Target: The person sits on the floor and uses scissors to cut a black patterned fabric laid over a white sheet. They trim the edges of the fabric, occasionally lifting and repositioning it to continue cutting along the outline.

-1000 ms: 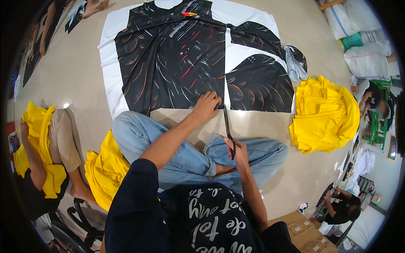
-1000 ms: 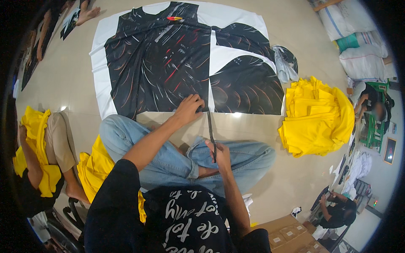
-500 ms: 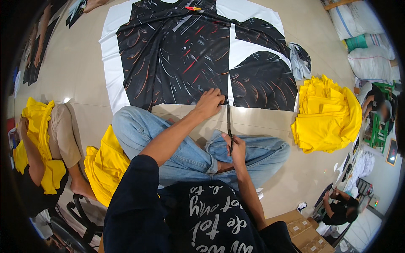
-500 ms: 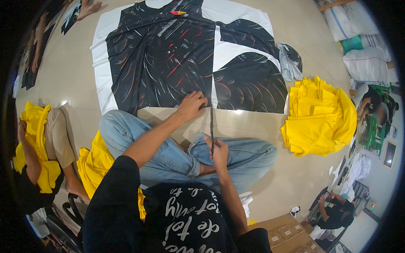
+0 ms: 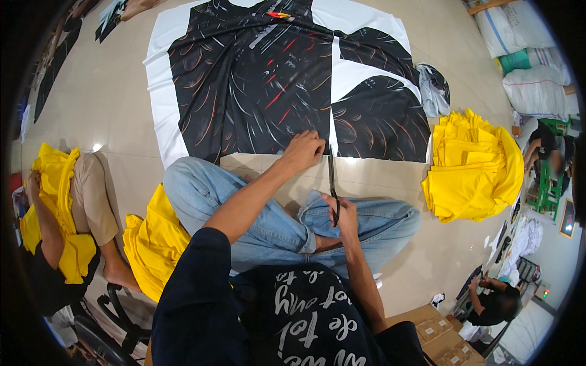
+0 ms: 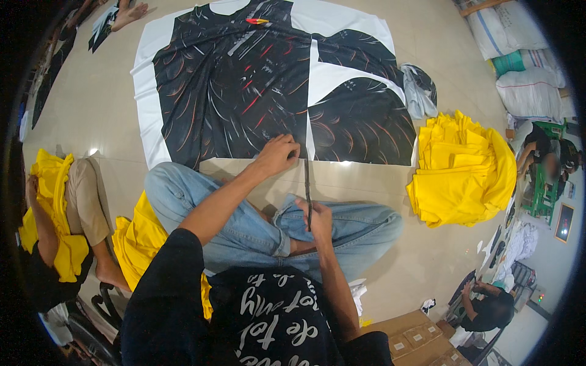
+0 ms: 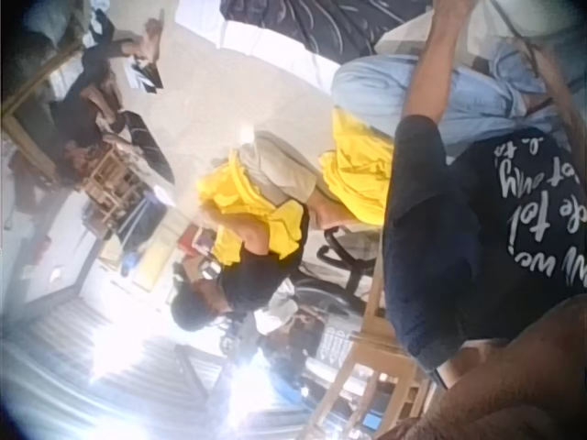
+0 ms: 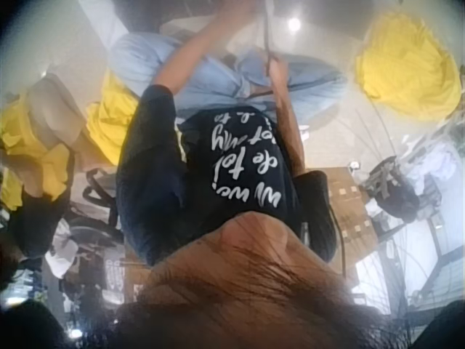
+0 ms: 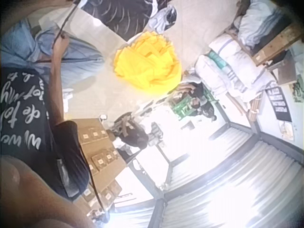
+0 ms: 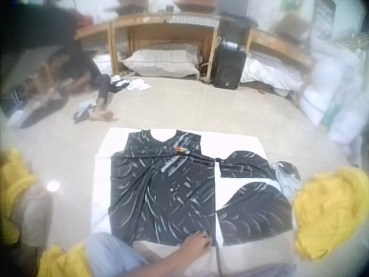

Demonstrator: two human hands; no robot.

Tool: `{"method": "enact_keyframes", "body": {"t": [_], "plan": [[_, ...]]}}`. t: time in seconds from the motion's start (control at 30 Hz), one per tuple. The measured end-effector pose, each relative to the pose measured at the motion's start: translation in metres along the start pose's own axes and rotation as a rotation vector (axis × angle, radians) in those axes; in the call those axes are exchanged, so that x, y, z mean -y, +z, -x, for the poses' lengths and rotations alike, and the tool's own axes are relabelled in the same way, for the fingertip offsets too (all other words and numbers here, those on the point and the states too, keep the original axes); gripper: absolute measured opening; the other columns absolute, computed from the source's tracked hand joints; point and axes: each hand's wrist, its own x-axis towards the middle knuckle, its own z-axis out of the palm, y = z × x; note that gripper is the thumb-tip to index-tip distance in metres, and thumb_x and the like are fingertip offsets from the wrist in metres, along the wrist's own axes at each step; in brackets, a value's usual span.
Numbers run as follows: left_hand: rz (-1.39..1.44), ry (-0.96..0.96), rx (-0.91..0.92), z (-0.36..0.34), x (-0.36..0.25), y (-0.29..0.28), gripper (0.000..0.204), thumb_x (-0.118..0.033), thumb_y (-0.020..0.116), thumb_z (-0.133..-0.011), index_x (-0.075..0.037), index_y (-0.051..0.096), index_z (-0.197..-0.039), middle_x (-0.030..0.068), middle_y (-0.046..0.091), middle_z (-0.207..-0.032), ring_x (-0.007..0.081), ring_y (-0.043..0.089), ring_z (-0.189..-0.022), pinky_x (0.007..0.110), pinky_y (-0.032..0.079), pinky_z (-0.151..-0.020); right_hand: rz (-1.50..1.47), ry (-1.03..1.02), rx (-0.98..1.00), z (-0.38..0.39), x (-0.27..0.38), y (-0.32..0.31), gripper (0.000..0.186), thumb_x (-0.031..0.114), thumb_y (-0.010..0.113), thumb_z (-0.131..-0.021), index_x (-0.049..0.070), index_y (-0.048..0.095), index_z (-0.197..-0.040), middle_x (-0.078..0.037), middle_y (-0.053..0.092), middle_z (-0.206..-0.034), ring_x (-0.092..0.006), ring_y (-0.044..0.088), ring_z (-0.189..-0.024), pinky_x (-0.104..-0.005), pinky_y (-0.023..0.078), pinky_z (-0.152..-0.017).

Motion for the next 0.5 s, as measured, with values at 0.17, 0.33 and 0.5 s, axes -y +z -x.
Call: {"method": "enact_keyframes", "body": {"t": [0.17,0.33,0.5], "plan": [[0.060,-0.053,0.060,-0.006,0.000,-0.005,0.010,-0.012,0.072,-0.080,-0.012,0.067,-0.088,0.0095,0.061,-0.099,0.0319,0.060,-0.104,0.049,0.048,-0.092,0.005,-0.046,0.007,-0.012,0.002,0.005,0.046,0.045,0.081,-0.083,0.010,0.057,-0.065,0.001,0.050,-0.054,-0.0078,0.045,-0.043,-0.0240,0.036,-0.041],[0.060,-0.057,0.053,-0.004,0.002,-0.003,0.009,-0.012,0.072,-0.079,-0.012,0.067,-0.087,0.0090,0.060,-0.097,0.0308,0.060,-0.103,0.047,0.048,-0.091,-0.053,-0.053,0.034,-0.016,-0.003,0.005,0.048,0.047,0.081,-0.084,0.011,0.056,-0.064,0.001,0.050,-0.053,-0.0078,0.045,-0.043,-0.0235,0.035,-0.041],[0.063,-0.073,0.087,-0.005,0.000,-0.006,0.009,-0.012,0.072,-0.079,-0.012,0.067,-0.087,0.0091,0.060,-0.097,0.0308,0.060,-0.103,0.047,0.047,-0.091,-0.007,-0.064,0.002,-0.014,-0.003,0.007,0.050,0.049,0.082,-0.084,0.011,0.056,-0.064,0.001,0.050,-0.053,-0.0074,0.044,-0.043,-0.0237,0.034,-0.040]]}}
